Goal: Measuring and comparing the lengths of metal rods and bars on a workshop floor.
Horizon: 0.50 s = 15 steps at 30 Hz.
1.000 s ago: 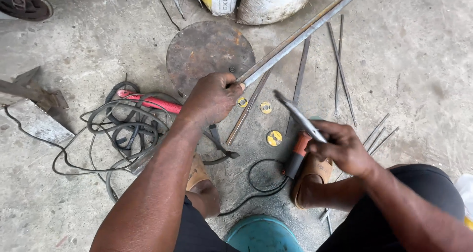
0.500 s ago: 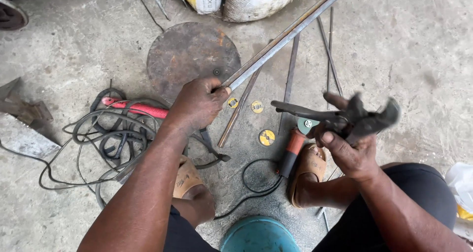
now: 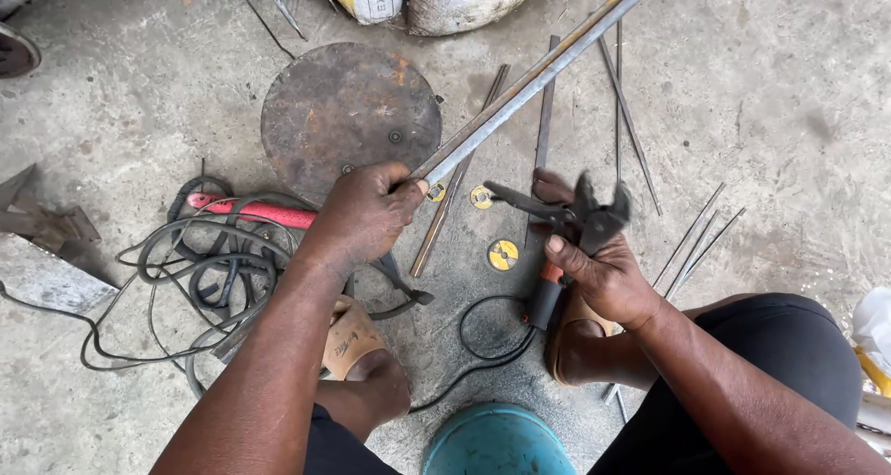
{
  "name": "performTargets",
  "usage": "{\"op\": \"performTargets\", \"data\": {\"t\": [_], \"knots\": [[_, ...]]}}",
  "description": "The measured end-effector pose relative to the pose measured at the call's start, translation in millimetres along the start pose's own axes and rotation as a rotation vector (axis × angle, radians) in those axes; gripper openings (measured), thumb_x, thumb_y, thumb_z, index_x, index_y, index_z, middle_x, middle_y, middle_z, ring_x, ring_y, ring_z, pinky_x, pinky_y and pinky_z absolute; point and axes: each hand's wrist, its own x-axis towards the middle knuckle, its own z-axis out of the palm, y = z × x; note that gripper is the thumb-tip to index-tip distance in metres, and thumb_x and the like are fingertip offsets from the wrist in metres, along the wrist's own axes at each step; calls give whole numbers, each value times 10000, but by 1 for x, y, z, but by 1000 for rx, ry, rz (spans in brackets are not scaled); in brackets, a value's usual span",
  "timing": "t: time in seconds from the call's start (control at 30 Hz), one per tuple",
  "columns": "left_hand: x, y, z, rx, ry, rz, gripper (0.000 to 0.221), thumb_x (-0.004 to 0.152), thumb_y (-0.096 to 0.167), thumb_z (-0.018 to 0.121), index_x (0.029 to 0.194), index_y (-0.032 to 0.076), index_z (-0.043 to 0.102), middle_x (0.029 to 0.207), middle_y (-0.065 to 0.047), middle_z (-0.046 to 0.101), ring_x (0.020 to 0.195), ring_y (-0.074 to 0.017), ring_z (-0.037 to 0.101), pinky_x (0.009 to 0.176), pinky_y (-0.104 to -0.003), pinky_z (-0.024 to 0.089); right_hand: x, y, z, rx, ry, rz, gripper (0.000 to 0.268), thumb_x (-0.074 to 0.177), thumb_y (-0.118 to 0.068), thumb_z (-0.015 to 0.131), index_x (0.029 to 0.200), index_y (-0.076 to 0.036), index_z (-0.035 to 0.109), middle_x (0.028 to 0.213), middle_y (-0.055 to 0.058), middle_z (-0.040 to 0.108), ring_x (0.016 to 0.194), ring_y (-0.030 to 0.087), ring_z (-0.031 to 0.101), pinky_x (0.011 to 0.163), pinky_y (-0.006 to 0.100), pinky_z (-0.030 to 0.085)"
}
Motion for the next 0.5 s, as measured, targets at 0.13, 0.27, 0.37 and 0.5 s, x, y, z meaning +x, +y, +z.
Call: {"op": "performTargets", "data": {"t": [0.13,0.27,0.37,0.5], "knots": [[-3,6,2,6,-15,4,253,949,237,605,924,55,778,641,-113,671,620,-185,637,546,-324,529,4,20,12,72,-9,30,504,946,-131,684,1419,1,569,1443,192,636,1260,261,632,1098,431,496],[-4,9,5,10,-13,58,256,964,265,612,955,70,777,680,-125,694,678,-211,672,602,-346,545,8,38,17,7,-107,134,405,985,-142,661,1355,19,625,1243,183,699,1135,252,641,1005,416,519],[-12,17,5,15,-22,71,257,976,255,600,964,68,777,700,-138,703,706,-217,684,623,-349,550,7,64,15,-82,-122,156,355,1000,-141,666,1325,-1,649,1148,159,718,1035,213,649,917,378,529],[-22,26,6,48,-29,91,256,990,240,595,971,62,778,734,-164,722,727,-248,711,653,-373,564,11,69,20,-166,-69,171,325,1003,-211,703,1289,-59,679,1013,105,734,890,160,652,800,318,526]]}}
